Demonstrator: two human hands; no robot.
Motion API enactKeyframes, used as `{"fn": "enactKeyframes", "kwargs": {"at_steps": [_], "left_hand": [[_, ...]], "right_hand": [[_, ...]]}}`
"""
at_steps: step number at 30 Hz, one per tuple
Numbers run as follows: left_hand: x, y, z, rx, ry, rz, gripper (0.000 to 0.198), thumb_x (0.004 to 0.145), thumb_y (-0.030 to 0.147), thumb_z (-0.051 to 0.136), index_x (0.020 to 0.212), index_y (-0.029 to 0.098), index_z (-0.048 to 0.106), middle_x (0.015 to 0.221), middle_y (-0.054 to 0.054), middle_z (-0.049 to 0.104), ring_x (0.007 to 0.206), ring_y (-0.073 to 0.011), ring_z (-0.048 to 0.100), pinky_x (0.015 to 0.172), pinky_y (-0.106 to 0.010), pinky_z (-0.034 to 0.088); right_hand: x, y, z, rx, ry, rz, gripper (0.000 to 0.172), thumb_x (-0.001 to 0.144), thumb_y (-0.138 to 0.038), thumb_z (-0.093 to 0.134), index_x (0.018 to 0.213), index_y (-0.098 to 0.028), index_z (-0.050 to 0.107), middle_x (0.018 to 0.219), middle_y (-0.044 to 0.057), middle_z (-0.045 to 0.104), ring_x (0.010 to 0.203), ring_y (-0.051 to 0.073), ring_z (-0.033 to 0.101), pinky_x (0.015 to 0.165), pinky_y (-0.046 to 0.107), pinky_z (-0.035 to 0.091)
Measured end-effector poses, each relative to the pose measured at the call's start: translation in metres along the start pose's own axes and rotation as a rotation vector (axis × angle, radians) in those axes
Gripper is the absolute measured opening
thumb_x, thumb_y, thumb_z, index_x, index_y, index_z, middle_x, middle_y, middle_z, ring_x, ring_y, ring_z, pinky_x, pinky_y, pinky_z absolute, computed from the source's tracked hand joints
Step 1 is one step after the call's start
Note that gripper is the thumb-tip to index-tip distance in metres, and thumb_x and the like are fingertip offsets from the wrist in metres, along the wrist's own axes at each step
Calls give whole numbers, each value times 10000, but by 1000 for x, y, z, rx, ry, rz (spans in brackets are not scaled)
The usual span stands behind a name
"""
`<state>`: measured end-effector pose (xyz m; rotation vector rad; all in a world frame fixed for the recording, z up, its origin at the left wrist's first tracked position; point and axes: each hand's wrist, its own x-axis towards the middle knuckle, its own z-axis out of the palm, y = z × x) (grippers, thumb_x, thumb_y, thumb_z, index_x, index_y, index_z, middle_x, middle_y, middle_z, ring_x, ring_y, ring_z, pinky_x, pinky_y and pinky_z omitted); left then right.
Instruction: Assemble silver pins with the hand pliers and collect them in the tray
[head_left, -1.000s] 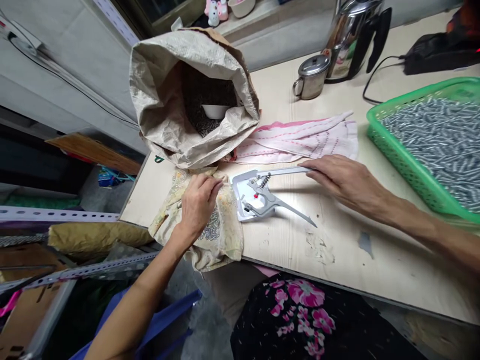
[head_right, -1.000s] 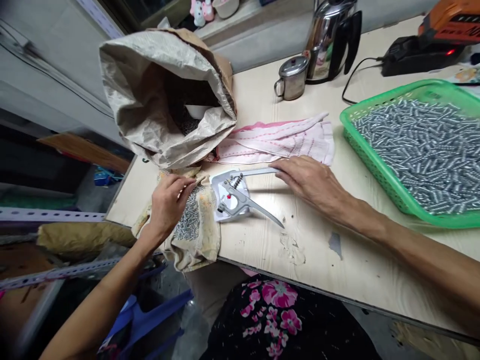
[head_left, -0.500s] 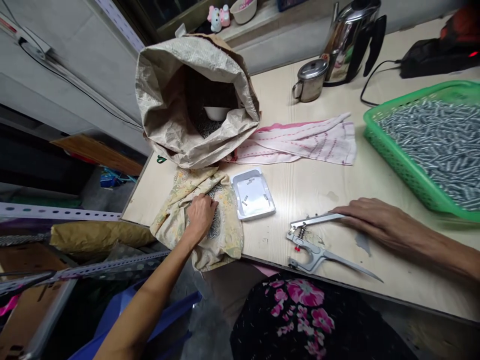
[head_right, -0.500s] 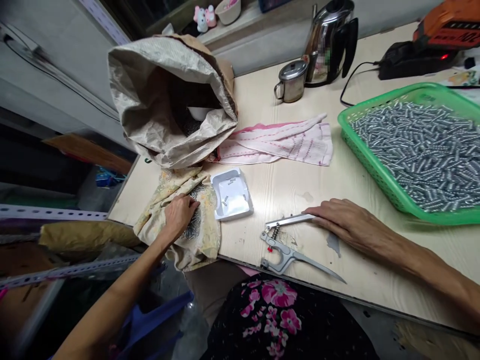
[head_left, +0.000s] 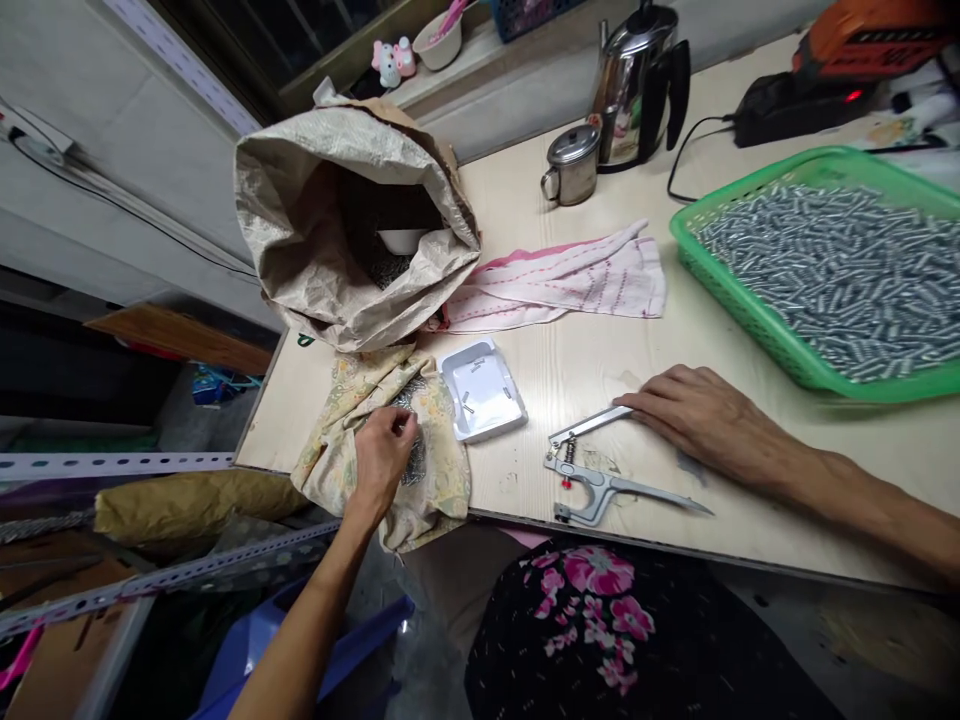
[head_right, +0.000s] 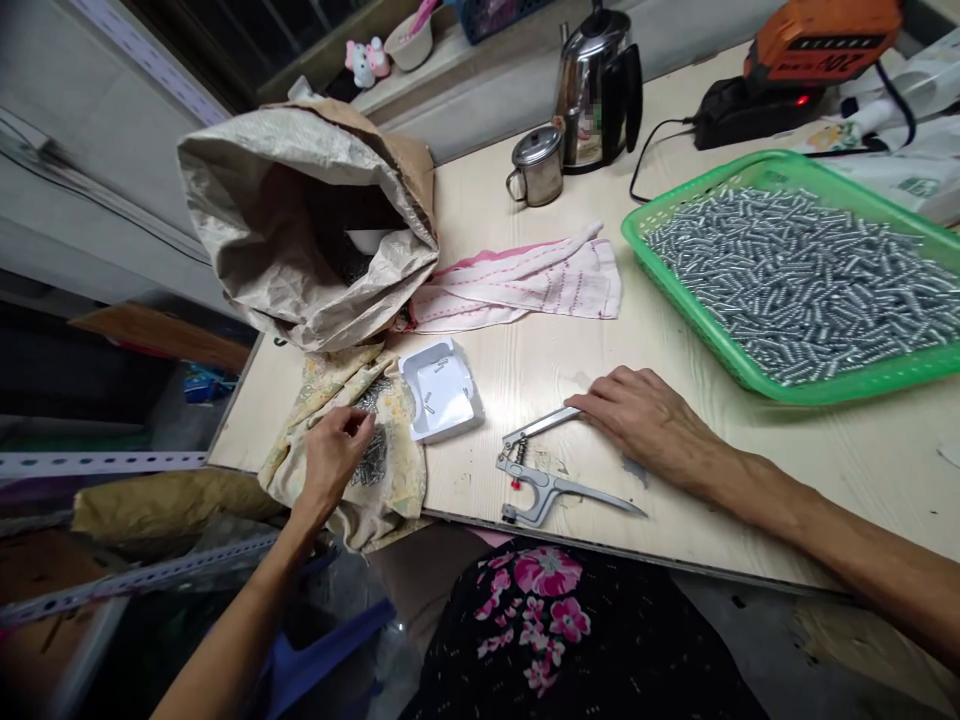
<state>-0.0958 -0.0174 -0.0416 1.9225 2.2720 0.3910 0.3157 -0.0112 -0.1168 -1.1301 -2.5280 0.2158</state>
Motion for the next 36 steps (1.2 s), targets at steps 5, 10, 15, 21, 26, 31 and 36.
{"fn": "enactKeyframes", "kwargs": {"at_steps": [5,10,15,21,26,31,36], "left_hand": [[-45,54,-4,-723,-391,-265,303,692,435,747,737,156,639,565,22,588,480,-110,530,495,-221,425],[-72,89,28,-1026,-677,-399,494,596,456,856,915,119,686,633,20,624,469,-78,528,478,-202,435],[-83,101,49,-1021,-765,-427,479,618,495,856,855,101,718,593,-2,639,513,-83,551,530,-197,469],[-93,111,53,-1001,-720,-472,441,578,494,874,753,123,713,669,-17,679,580,-111,600,546,-208,499],[-89,116,52,-940,-708,-493,417,536,476,868,687,127,697,608,-12,660,550,-114,578,523,-212,472],[-84,113,58,-853,-677,-438,396,570,469,831,699,115,705,545,9,610,495,-85,495,486,-196,383],[-84,114,61,-838,-715,-462,397,571,475,816,702,121,694,519,23,580,452,-77,452,452,-202,346]], "right_hand": [[-2,-38,-18,-103,74,-24,282,1017,-300,434,1159,-168,638,1054,113,650,964,257,521,828,390,343],[-17,-69,-13,47,-36,-21,287,988,-405,508,1036,-159,650,895,75,622,855,228,494,784,363,321],[-26,-76,6,28,-9,-26,183,961,-123,463,916,-154,638,814,52,587,802,206,450,743,354,289],[-22,-78,0,-102,163,-118,266,939,-31,428,809,-166,617,710,22,534,722,188,377,713,345,267],[-17,-78,-2,-121,200,-120,300,959,-40,408,783,-168,615,701,19,537,721,188,375,706,344,262],[-15,-75,0,-123,161,-108,310,957,-41,399,764,-171,605,704,22,538,718,184,376,704,346,248],[-15,-73,3,-117,117,-95,303,941,-40,406,747,-184,589,709,26,537,721,189,364,700,348,236]]}}
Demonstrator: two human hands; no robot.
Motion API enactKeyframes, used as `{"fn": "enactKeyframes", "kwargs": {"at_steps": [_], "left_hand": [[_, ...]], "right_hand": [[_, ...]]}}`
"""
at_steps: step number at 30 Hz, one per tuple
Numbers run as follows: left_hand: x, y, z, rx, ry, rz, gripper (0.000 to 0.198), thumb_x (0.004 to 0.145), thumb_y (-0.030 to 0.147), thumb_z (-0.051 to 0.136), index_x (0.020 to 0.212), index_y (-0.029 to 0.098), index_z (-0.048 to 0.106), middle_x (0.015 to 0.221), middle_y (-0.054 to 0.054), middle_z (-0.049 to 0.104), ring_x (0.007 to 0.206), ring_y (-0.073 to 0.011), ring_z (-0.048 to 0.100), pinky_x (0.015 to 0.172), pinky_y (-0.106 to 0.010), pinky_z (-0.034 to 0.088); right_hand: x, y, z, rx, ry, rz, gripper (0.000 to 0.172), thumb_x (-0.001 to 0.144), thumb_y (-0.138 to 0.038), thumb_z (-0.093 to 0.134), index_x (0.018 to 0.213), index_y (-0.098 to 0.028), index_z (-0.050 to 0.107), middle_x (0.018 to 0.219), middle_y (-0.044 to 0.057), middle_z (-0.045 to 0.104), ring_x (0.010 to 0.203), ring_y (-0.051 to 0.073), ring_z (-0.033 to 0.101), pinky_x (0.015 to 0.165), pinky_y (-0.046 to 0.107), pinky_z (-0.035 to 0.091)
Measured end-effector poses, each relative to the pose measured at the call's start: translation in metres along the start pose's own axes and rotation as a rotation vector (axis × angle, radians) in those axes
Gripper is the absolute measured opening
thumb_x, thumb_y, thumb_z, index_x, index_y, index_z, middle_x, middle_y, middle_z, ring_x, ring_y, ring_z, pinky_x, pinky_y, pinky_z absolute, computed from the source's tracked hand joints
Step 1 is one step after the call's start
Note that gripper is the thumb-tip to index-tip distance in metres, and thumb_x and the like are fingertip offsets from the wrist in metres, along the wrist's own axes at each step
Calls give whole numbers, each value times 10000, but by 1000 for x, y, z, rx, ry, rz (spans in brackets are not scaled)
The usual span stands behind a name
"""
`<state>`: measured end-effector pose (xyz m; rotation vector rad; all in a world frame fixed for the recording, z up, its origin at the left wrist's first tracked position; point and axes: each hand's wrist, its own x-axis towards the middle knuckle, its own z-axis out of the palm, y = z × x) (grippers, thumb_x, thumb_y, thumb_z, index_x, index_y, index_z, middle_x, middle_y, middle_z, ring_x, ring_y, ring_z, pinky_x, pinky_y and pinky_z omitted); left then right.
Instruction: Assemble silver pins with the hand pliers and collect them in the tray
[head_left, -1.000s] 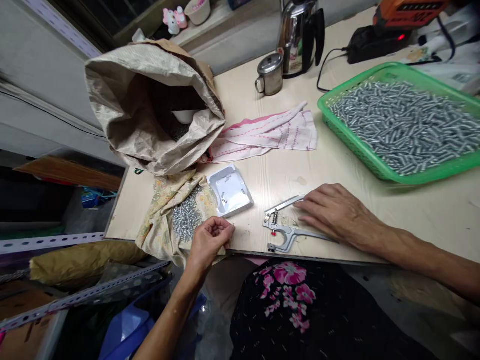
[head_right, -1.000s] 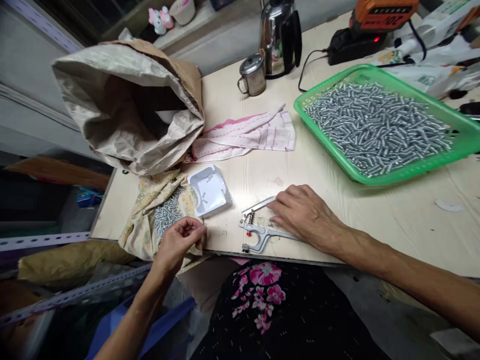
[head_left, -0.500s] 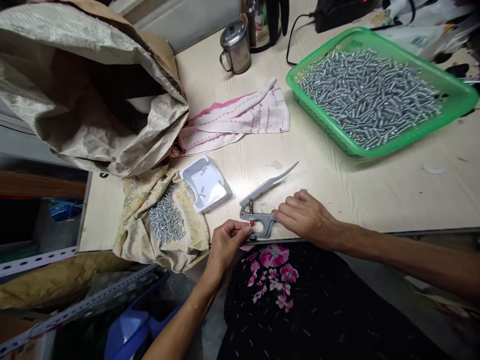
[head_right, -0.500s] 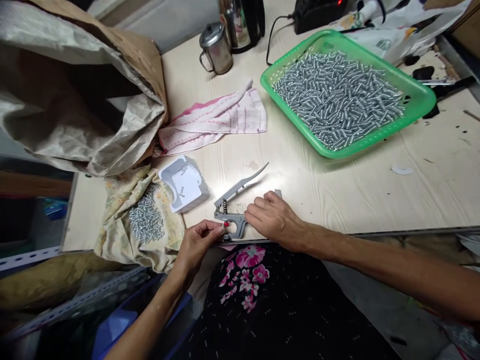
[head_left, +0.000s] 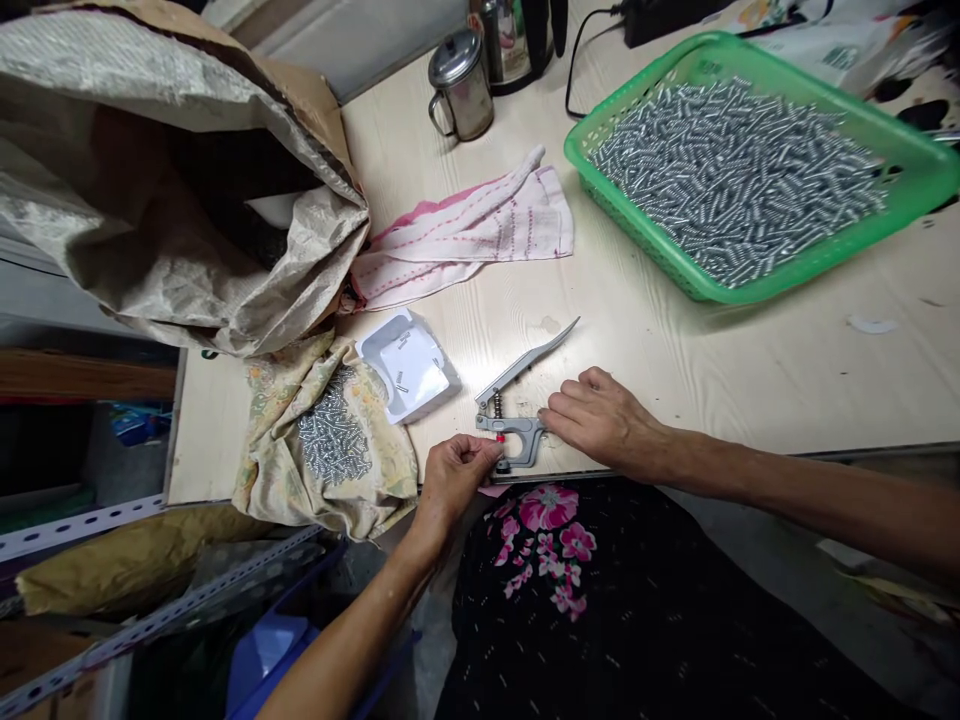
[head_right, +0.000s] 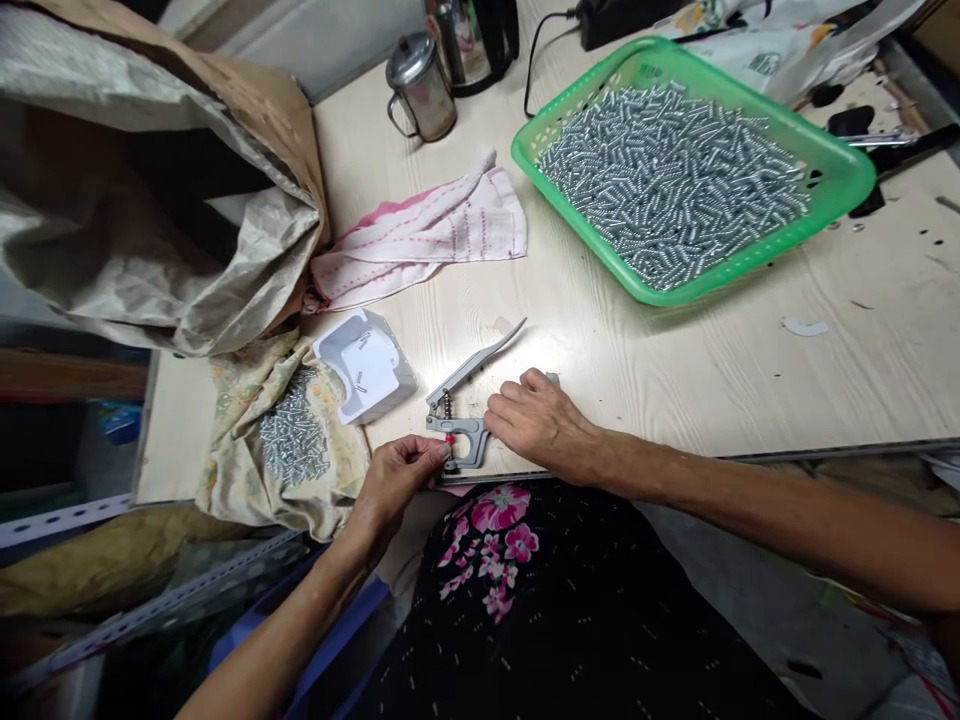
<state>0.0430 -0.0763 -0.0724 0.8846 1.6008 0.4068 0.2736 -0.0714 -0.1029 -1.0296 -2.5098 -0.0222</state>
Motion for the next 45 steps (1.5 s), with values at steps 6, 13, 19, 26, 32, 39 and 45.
{"fn": "enactKeyframes", "kwargs": {"at_steps": [6,13,19,26,32,39,45], "left_hand": [[-2,2,3,37,10,17,386,580,469,797,704,124,675,508,31,560,466,-79,460,457,-193,350],[-6,1,8,50,68,50,417,597,512,783,707,126,671,565,6,583,520,-101,502,479,-203,396],[-11,-3,10,22,94,98,422,625,511,793,753,123,688,619,-2,597,548,-101,515,508,-206,420],[-16,-8,8,13,77,173,355,695,476,778,770,138,702,726,-13,611,635,-114,569,584,-215,461],[-17,-10,9,140,130,331,233,759,403,720,752,171,716,787,-27,623,688,-136,589,621,-231,470],[-9,-6,1,324,75,245,261,726,419,711,678,162,714,730,-40,623,645,-147,567,618,-257,431],[-2,-3,-3,416,25,201,273,721,430,696,680,160,707,631,-17,600,603,-148,539,546,-233,377]], "right_hand": [[-2,0,4,14,-13,12,284,939,-49,410,750,-186,572,724,30,533,724,189,357,712,346,236],[-3,1,5,90,-45,34,236,954,-72,418,803,-177,565,765,31,534,736,190,371,706,335,250],[-7,-3,6,77,5,11,240,913,-26,420,807,-166,583,763,42,532,732,194,372,690,333,269],[-9,-4,5,166,-9,11,211,883,-16,426,836,-161,572,775,42,527,722,186,397,666,317,295],[-10,-3,4,239,-84,54,189,864,-17,420,859,-166,537,810,47,527,730,185,412,666,318,306],[-7,4,0,399,-215,72,177,871,-29,439,905,-196,484,904,38,544,780,179,429,686,314,323],[-1,3,-7,385,-222,107,84,931,-110,484,901,-184,507,899,41,547,754,171,455,654,310,324]]}}
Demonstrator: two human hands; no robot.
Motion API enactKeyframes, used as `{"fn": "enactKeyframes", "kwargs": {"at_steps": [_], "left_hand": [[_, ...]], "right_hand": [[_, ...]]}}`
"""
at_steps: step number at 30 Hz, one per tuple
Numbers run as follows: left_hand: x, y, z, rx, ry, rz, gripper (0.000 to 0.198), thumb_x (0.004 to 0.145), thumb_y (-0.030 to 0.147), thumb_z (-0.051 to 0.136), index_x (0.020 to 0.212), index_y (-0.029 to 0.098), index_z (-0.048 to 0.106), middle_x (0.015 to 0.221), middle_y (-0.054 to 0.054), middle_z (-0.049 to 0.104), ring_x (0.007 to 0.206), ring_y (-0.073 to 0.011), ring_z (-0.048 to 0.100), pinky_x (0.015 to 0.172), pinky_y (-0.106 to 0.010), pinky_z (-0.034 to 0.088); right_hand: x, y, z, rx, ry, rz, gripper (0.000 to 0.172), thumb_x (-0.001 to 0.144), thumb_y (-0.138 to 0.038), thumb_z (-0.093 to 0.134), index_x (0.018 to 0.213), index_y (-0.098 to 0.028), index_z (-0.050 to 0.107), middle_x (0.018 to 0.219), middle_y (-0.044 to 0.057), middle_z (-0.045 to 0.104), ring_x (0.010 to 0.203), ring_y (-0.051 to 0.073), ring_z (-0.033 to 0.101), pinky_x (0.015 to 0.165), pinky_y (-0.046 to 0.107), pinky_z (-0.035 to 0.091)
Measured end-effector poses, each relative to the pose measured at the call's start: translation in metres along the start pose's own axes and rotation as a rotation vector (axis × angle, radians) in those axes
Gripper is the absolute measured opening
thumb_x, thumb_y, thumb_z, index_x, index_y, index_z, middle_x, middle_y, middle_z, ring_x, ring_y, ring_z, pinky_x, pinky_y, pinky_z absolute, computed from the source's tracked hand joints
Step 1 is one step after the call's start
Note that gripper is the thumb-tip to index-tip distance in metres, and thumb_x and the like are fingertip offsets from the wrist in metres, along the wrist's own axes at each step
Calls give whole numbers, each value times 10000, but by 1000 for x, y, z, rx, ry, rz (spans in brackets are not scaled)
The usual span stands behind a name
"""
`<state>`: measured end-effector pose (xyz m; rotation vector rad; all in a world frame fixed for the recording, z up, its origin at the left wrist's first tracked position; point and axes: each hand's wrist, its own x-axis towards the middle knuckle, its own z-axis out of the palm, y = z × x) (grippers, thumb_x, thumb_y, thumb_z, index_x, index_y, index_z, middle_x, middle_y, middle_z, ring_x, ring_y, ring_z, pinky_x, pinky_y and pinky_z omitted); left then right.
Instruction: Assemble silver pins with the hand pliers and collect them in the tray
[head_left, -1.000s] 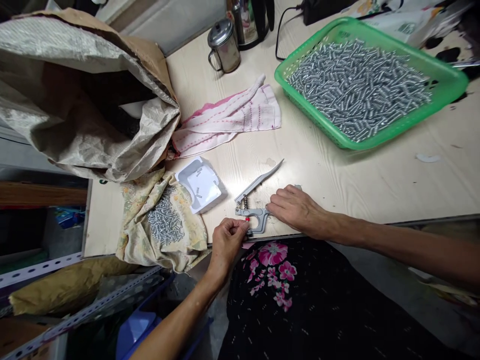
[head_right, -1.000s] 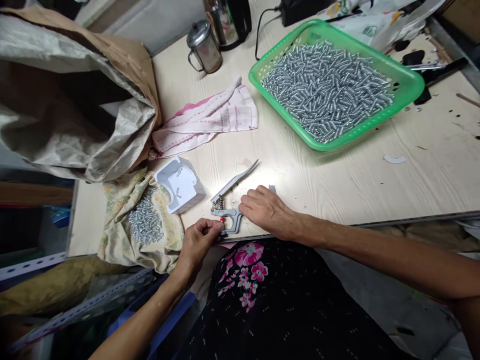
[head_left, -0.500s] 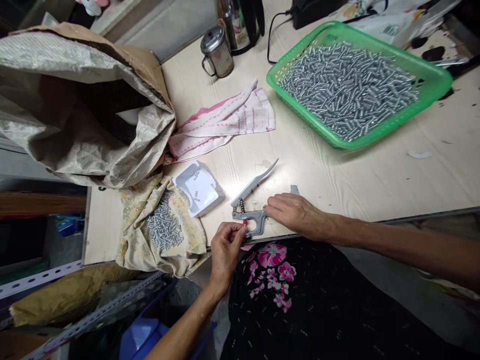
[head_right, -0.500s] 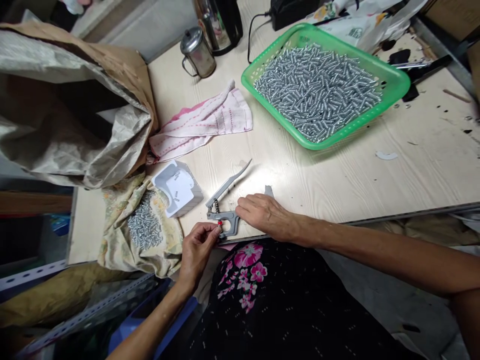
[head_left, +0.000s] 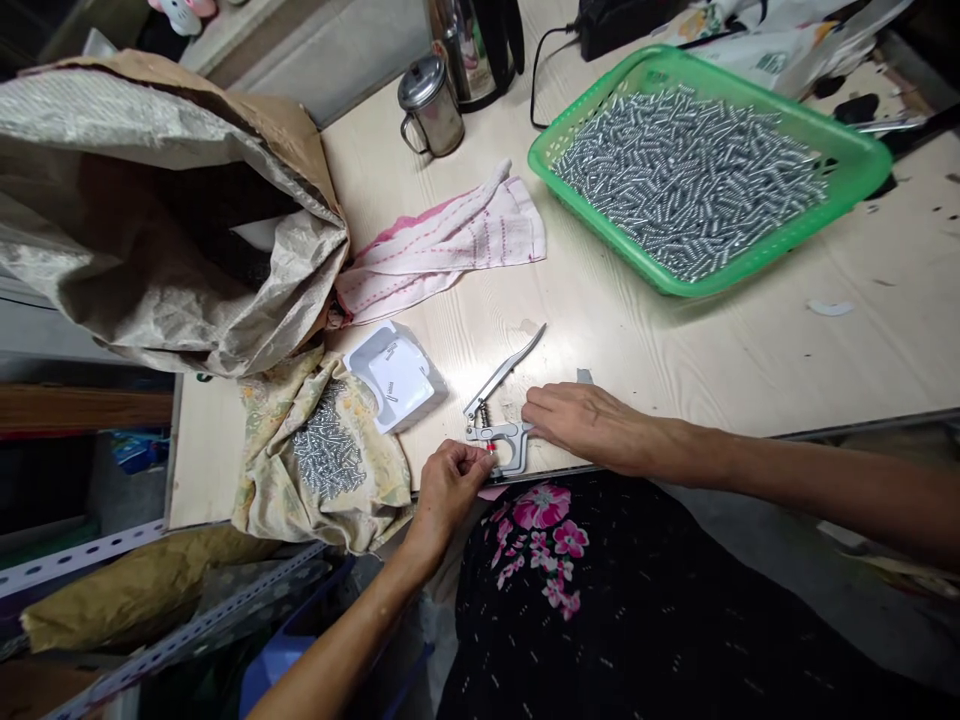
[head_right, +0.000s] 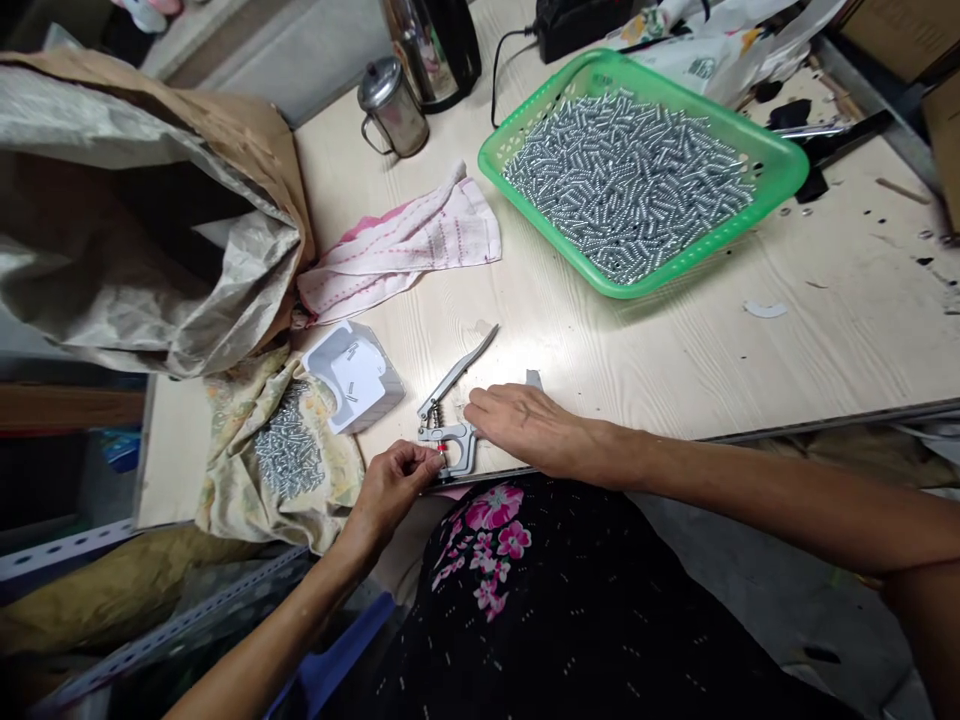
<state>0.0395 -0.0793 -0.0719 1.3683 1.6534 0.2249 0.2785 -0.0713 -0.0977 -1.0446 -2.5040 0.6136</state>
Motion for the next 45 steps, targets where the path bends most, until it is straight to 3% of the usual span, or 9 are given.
{"fn": "enactKeyframes", "kwargs": {"at_steps": [3,7,12,17,25,30,35,39,45], "left_hand": [[1,-1,0,23,-17,-17,290,723,439,683,700,152,707,596,-5,579,581,-144,523,526,-228,359],[0,0,-1,67,-21,-17,325,733,468,658,707,147,702,647,-23,607,611,-151,527,557,-239,371],[-1,6,-2,120,-5,-5,303,728,450,661,688,153,708,697,-38,641,635,-154,536,582,-247,369],[-2,6,-2,149,-27,13,294,748,430,651,660,153,695,680,-33,625,639,-157,548,590,-253,374],[-4,4,0,171,6,0,373,761,500,616,740,142,717,788,-69,673,709,-192,598,650,-293,416],[-4,6,1,130,5,-30,364,740,491,619,744,141,717,759,-62,682,699,-192,608,639,-289,420],[-4,5,1,124,19,-47,379,728,499,634,767,132,721,727,-58,686,687,-196,613,619,-283,419],[-4,5,2,117,26,-35,371,732,495,644,755,133,722,717,-50,681,680,-188,612,604,-271,413],[-3,3,2,104,17,-16,334,769,461,646,751,136,719,706,-40,668,659,-177,607,593,-264,421]], "right_hand": [[9,7,-6,-95,49,94,114,995,-190,446,1013,-173,557,1025,73,583,804,182,491,666,315,330],[30,30,-9,-364,177,151,319,957,-55,389,1224,-149,537,1137,112,608,903,228,473,699,350,305],[49,55,-10,-565,128,2,275,980,-66,379,870,-184,601,826,54,599,827,210,423,700,353,251],[44,53,-13,-580,168,-12,268,1001,-84,379,902,-183,608,845,47,607,801,197,430,693,349,251],[37,48,-24,-435,-33,70,160,995,-232,485,972,-163,628,951,80,634,920,228,485,741,346,297],[20,39,-33,-355,-24,51,732,822,-740,569,1202,-114,573,1148,163,618,1115,341,464,956,494,296],[7,35,-31,-309,-41,54,929,734,-783,621,1317,-70,497,1244,213,572,1211,386,434,1077,615,188],[5,32,-30,-307,-52,85,918,689,-731,698,1316,-89,500,1216,204,584,1136,381,481,1069,651,193],[4,27,-29,-337,-80,88,669,745,-622,710,1188,-140,568,1075,145,623,996,324,515,1022,610,255]]}}
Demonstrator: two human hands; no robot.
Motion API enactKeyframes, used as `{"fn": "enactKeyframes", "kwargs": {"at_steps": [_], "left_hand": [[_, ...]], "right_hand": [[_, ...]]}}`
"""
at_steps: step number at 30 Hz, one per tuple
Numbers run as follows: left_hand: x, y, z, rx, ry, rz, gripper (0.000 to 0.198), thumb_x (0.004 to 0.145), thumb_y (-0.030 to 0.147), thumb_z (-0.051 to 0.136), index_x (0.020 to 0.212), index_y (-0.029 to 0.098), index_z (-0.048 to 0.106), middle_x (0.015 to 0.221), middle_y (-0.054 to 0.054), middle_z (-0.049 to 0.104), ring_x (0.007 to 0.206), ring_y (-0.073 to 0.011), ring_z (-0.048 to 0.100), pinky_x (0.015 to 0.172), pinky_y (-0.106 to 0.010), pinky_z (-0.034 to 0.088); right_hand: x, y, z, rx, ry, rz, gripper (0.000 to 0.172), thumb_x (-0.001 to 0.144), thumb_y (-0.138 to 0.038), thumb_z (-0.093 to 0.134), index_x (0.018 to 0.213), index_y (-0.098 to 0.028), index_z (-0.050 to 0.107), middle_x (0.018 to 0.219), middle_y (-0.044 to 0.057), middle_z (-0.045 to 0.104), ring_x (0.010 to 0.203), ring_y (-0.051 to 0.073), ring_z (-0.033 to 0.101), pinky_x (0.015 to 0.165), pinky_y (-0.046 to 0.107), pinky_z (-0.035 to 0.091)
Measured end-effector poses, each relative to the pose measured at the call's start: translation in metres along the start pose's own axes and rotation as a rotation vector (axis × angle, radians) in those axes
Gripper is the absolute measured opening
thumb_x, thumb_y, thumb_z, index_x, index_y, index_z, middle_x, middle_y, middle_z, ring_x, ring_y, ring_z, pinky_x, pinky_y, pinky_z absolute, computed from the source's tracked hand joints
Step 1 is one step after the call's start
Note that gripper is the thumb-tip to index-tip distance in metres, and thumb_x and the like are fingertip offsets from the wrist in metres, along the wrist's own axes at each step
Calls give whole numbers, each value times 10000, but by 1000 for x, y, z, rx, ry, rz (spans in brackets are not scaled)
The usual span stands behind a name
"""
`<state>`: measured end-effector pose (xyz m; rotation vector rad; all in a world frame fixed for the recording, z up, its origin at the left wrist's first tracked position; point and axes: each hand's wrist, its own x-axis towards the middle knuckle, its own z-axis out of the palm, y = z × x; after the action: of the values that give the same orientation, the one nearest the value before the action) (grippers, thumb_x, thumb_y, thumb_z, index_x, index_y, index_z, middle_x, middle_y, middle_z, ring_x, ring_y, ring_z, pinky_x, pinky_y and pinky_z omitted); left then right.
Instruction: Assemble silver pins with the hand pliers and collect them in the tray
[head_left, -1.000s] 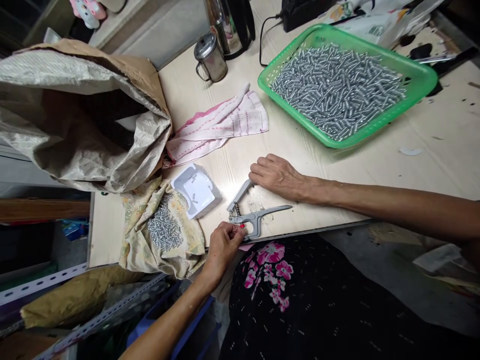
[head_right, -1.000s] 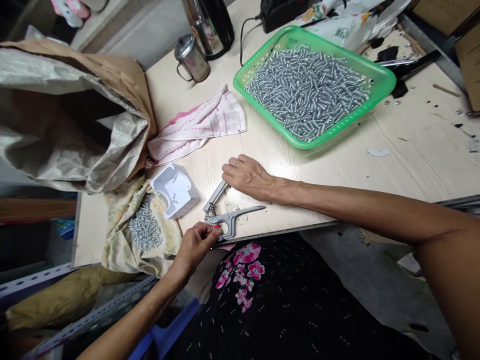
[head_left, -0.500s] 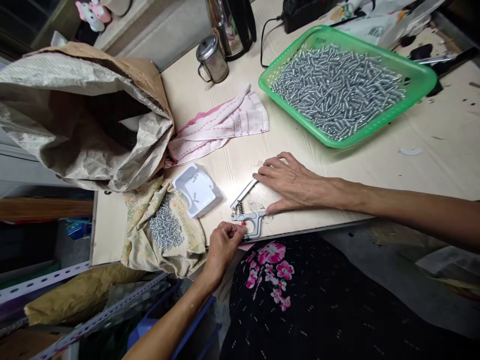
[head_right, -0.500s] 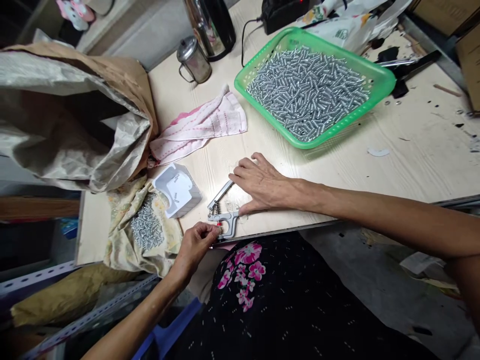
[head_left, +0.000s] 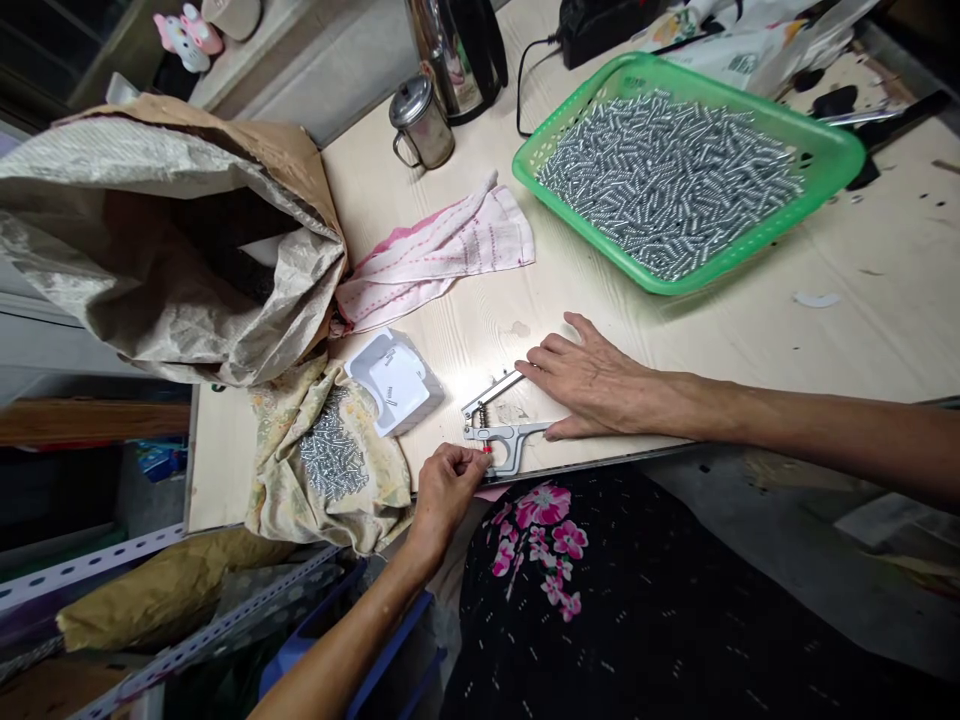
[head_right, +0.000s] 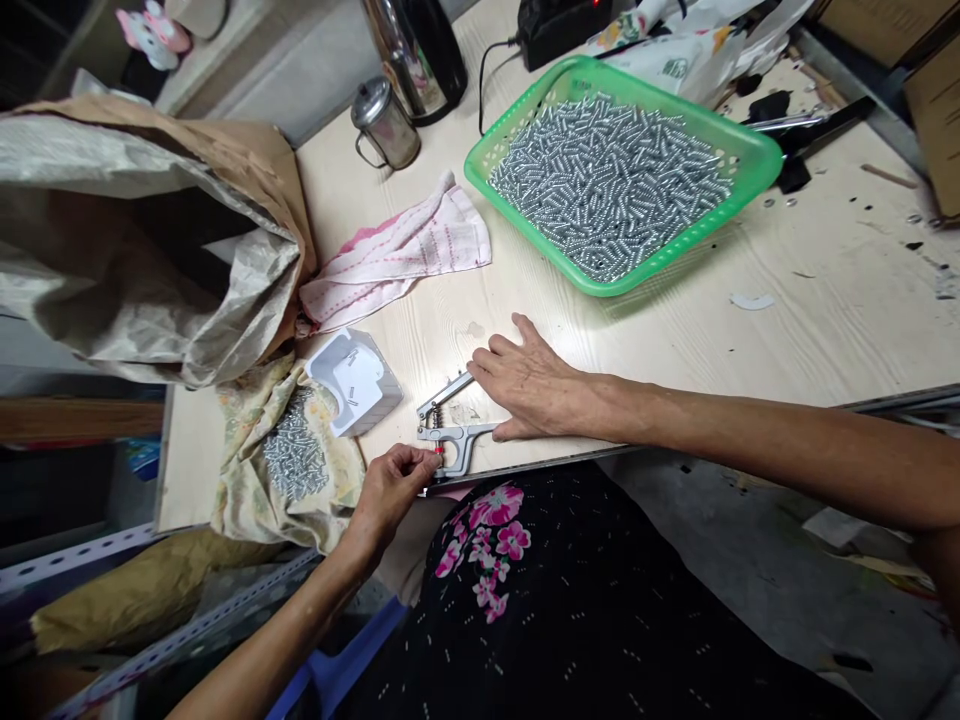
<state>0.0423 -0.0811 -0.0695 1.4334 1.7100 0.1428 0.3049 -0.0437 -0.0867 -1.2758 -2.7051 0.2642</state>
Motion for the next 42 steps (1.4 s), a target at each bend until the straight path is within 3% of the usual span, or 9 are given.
{"fn": "enactKeyframes", "kwargs": {"at_steps": [4,8,11,13,17,22,26,34,42], "left_hand": [[-9,-1,1,142,41,103,304,871,421,607,792,144,704,767,-54,656,689,-184,622,654,-298,486],[-12,13,11,461,265,502,363,896,400,649,1131,125,627,1160,-163,624,1057,-285,616,904,-422,523],[7,30,19,670,163,793,712,841,383,730,1417,123,401,1465,-214,448,1375,-359,402,1095,-520,414],[24,40,20,740,22,891,816,845,365,729,1486,131,280,1510,-205,404,1406,-350,361,1131,-526,378],[42,54,15,800,-120,882,788,837,373,738,1449,103,323,1384,-197,506,1214,-328,496,1029,-482,456],[44,57,16,719,-85,861,487,864,404,706,1243,154,530,1128,-103,605,1041,-282,505,895,-432,489],[46,53,22,661,-44,838,335,883,411,682,1093,162,607,971,-71,611,929,-251,497,809,-391,479],[48,51,26,715,-17,818,233,963,368,565,898,156,638,848,-66,593,859,-233,481,740,-357,443],[32,59,21,681,28,812,219,965,353,564,947,145,630,913,-71,615,894,-233,497,770,-357,458]], "right_hand": [[-3,-3,1,-8,7,-30,492,830,-544,664,1096,-137,586,1027,127,617,961,298,505,984,536,288],[-6,-9,0,-4,12,-41,405,883,-465,626,1095,-123,582,1029,127,602,953,289,492,876,435,351],[-11,-14,2,30,18,-15,486,868,-471,647,1155,-88,565,1045,137,595,945,288,492,822,402,384],[-15,-18,4,57,47,27,617,820,-522,689,1210,-67,540,1083,157,589,966,300,493,835,410,405],[-23,-26,5,62,63,153,730,764,-534,748,1250,-41,518,1157,202,568,1021,331,496,848,432,429],[-23,-29,5,69,52,186,303,879,-308,649,1101,-111,586,1053,137,587,973,288,513,819,400,433],[-20,-23,13,134,83,127,129,944,-249,528,986,-151,601,979,109,582,929,261,499,781,381,433],[-12,-14,24,293,172,26,277,1004,-167,392,777,-185,550,800,41,551,772,178,471,683,318,390],[-18,-14,6,275,147,4,173,1005,-244,435,923,-162,563,887,74,585,819,205,539,708,335,456]]}}
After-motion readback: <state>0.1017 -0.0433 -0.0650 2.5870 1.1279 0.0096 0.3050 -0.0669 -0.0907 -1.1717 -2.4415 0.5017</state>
